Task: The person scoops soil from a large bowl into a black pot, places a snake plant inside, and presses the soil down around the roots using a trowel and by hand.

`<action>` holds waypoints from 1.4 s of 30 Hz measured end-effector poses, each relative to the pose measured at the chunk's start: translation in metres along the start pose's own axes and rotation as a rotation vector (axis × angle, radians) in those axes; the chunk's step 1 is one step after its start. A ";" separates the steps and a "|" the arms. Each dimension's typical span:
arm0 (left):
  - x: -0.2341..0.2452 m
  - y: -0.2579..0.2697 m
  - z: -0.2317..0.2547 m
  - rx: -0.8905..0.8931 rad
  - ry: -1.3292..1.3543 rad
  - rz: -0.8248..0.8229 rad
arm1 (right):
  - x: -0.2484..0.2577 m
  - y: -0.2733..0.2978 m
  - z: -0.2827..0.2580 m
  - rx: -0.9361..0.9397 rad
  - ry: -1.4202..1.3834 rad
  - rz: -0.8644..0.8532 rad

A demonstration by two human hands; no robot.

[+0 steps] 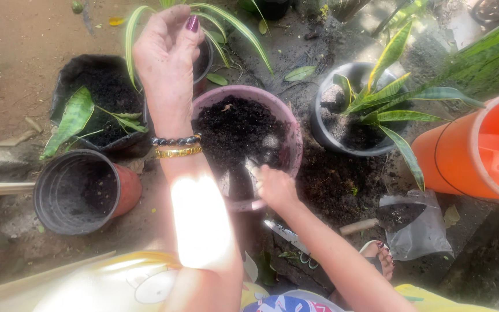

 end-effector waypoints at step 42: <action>-0.229 0.062 -0.114 -0.270 -0.655 -0.470 | 0.123 0.145 0.116 -0.473 -0.993 0.640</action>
Point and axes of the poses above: each hand's wrist, its own y-axis away from the middle knuckle, its own x-axis out of the back of the hand, z = x × y, the point moved 1 cm from there along -y, towards the middle knuckle, and after that the axes turned 9 degrees about -y, right-handed, at the moved point
